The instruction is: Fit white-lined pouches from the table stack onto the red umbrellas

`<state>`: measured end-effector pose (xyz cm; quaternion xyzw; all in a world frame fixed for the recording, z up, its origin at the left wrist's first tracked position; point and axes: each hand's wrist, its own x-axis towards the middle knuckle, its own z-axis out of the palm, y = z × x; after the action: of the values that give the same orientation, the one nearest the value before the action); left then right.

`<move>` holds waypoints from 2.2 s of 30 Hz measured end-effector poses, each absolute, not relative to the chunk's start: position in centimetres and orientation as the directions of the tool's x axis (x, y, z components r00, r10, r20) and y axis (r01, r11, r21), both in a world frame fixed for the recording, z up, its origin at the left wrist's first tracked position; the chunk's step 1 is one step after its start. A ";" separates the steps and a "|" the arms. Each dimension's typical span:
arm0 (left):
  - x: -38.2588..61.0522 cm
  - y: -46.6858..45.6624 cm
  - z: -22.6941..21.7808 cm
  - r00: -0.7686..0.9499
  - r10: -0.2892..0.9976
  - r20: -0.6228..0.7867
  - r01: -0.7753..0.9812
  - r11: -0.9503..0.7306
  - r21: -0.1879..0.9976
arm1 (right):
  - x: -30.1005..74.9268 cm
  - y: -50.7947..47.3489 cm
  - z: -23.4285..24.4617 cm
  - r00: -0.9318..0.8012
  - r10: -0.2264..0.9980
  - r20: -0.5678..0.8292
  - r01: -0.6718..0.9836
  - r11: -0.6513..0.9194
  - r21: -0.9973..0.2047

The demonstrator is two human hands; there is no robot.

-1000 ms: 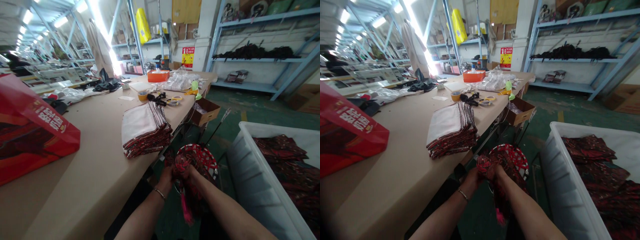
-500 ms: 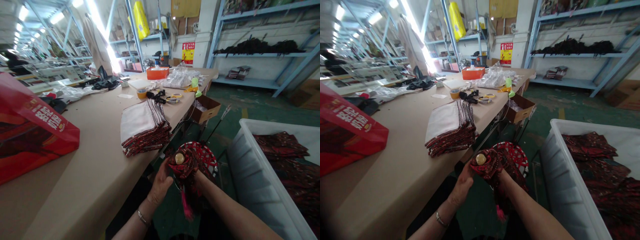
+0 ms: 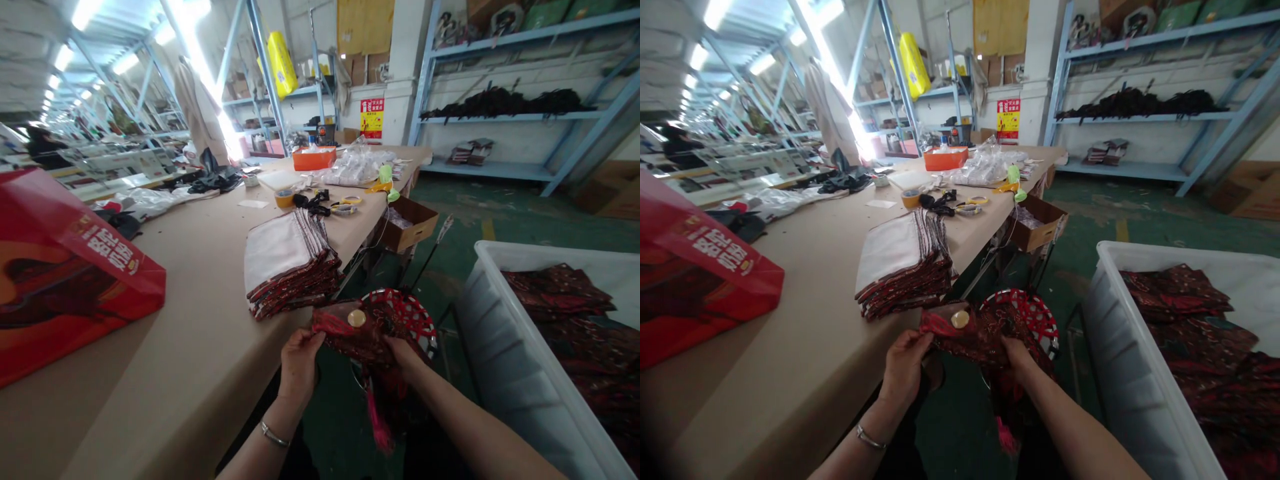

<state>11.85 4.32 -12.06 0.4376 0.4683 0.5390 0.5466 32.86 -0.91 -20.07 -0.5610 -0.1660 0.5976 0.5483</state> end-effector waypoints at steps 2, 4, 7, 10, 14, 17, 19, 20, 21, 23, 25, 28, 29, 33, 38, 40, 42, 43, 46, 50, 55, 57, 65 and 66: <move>11.0 4.0 -12.8 0.024 0.998 -0.050 -0.102 0.052 0.993 | 33.3 -2.0 -20.1 0.295 0.840 -0.455 -0.398 -0.325 -0.858; 10.7 3.8 -11.4 0.087 0.996 0.003 -0.066 0.003 0.998 | 33.7 -2.5 -18.4 0.232 0.922 -0.312 -0.312 -0.233 -0.921; 11.1 3.8 -6.4 0.231 0.959 0.164 -0.051 -0.156 0.986 | 33.8 -1.5 -13.9 -0.139 0.989 -0.051 -0.297 -0.091 -0.950; 12.0 3.3 -0.3 0.421 0.847 0.325 -0.097 -0.315 0.944 | 33.6 0.8 -9.1 -0.359 0.933 0.012 -0.349 -0.122 -0.929; 11.8 3.0 4.8 0.447 0.737 0.507 -0.143 -0.501 0.854 | 33.3 3.4 -2.5 -0.213 0.977 0.014 -0.292 -0.050 -0.955; 9.3 4.9 5.7 0.270 0.795 0.544 -0.153 -0.522 0.839 | 34.2 3.3 2.0 0.189 0.981 0.037 -0.288 0.092 -0.953; 6.9 7.1 5.0 0.127 0.854 0.505 -0.060 -0.502 0.863 | 35.7 2.6 3.3 0.314 0.949 -0.042 -0.239 0.037 -0.970; 5.7 8.3 4.4 0.067 0.872 0.485 0.037 -0.488 0.872 | 36.6 2.2 3.0 0.336 0.938 -0.083 -0.187 -0.020 -0.982; 4.5 9.5 3.6 0.030 0.881 0.472 0.166 -0.470 0.867 | 37.6 1.8 2.1 0.353 0.929 -0.111 -0.119 -0.073 -0.990; 2.8 11.4 1.9 0.064 0.884 0.464 0.400 -0.448 0.799 | 39.3 1.0 -1.8 0.407 0.905 -0.127 0.061 -0.165 -0.984; 1.8 12.5 0.2 0.160 0.870 0.466 0.534 -0.474 0.700 | 40.4 0.1 -7.5 0.463 0.881 -0.095 0.258 -0.237 -0.937; 1.7 13.2 -1.4 0.264 0.826 0.498 0.629 -0.539 0.560 | 40.8 -1.3 -16.4 0.476 0.877 -0.066 0.490 -0.327 -0.808; 1.8 13.3 -1.6 0.301 0.813 0.498 0.659 -0.555 0.508 | 40.7 -1.7 -18.8 0.480 0.874 -0.070 0.529 -0.352 -0.772; 2.2 13.4 -1.2 0.503 0.766 0.401 0.747 -0.618 0.244 | 39.9 -1.9 -21.3 0.476 0.879 0.038 0.596 -0.291 -0.749; 2.8 13.2 0.3 0.593 0.764 0.253 0.799 -0.597 -0.072 | 36.7 1.1 -10.5 0.287 0.876 0.388 0.655 0.117 -0.747; 3.2 13.3 1.1 0.579 0.784 0.224 0.814 -0.569 -0.117 | 33.7 2.6 -4.8 0.122 0.830 0.544 0.683 0.327 -0.653; 3.6 13.4 2.0 0.564 0.795 0.222 0.825 -0.551 -0.122 | 30.0 4.4 0.0 -0.155 0.766 0.624 0.702 0.529 -0.477; 3.8 13.5 2.4 0.561 0.796 0.228 0.828 -0.548 -0.120 | 28.1 5.5 1.8 -0.290 0.731 0.618 0.711 0.597 -0.371; 4.2 13.7 3.7 0.570 0.780 0.257 0.821 -0.555 -0.134 | 23.3 9.2 4.7 -0.513 0.682 0.521 0.773 0.631 -0.064; 4.1 13.3 5.1 0.591 0.759 0.274 0.806 -0.567 -0.168 | 20.9 12.5 5.4 -0.558 0.757 0.339 0.822 0.560 0.103; 3.3 12.4 5.6 0.539 0.795 0.279 0.838 -0.538 -0.086 | 22.4 12.6 5.7 -0.483 0.814 0.323 0.874 0.472 0.120; 3.1 11.9 5.5 0.507 0.809 0.298 0.838 -0.543 0.050 | 23.2 11.8 5.7 -0.511 0.812 0.284 0.857 0.506 0.096; 4.0 7.8 5.6 0.543 0.788 0.290 0.544 -0.593 0.593 | 23.8 6.9 5.1 -0.531 0.837 0.133 0.673 0.512 -0.534; 4.2 7.4 5.6 0.552 0.781 0.292 0.520 -0.596 0.612 | 23.6 6.6 5.0 -0.540 0.831 0.134 0.650 0.512 -0.561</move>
<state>4.22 7.41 5.58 0.8491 0.3830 0.2778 0.2350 23.63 6.55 4.96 -0.4373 -0.8469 0.2292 0.1974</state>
